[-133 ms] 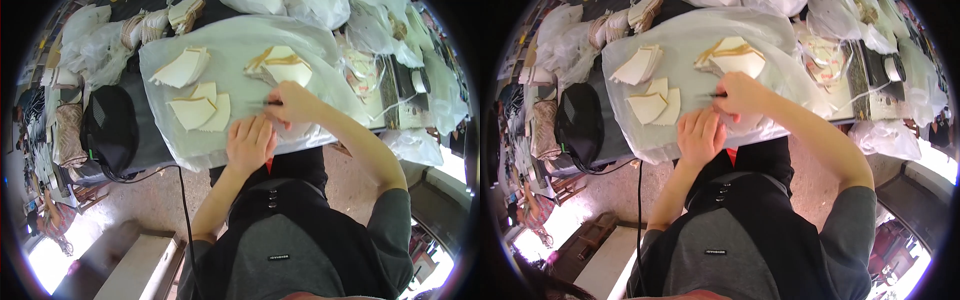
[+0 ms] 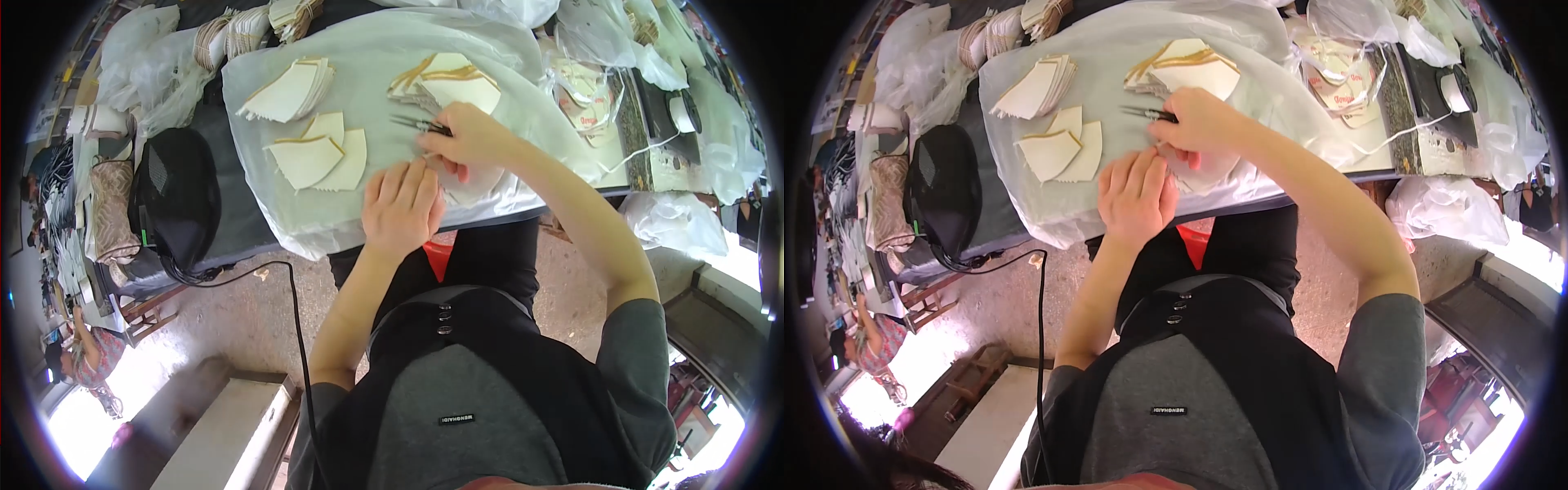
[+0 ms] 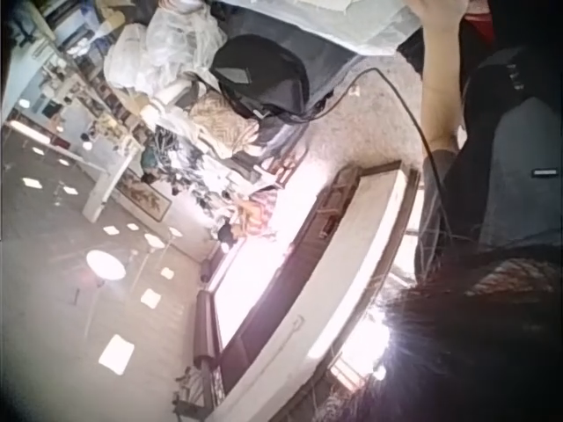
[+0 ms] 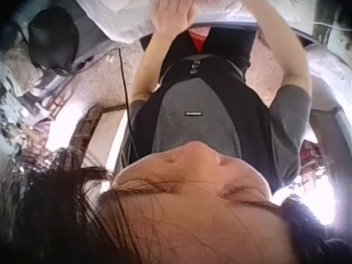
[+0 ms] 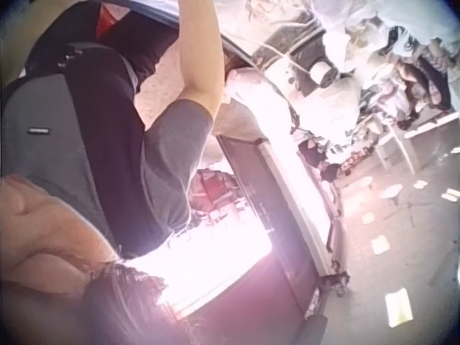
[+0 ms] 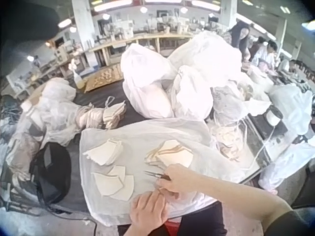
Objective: Trimming the edges of shoe material components with hand shears.
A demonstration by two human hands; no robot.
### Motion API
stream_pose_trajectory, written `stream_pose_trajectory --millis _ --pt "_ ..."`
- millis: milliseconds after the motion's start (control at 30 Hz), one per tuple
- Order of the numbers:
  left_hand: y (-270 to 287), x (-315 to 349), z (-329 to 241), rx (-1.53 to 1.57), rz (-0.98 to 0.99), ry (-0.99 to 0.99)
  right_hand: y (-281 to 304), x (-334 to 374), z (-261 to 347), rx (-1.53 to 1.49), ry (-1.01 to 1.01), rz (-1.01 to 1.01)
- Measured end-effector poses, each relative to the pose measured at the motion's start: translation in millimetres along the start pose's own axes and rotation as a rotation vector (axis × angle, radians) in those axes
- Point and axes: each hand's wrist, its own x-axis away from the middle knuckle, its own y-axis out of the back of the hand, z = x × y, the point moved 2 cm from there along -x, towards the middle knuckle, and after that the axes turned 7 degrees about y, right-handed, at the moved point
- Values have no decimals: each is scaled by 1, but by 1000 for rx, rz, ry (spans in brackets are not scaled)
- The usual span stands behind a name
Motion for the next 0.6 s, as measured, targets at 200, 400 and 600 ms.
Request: stream_pose_trajectory --millis 200,400,600 --pt "-2 4 -3 -72 -66 -38 -3 1 -4 114 108 -37" --pt "0 3 -6 -85 -112 -62 -7 3 -4 219 169 -66" --pt "0 5 -8 -86 -123 -61 -8 8 -1 276 153 -67"
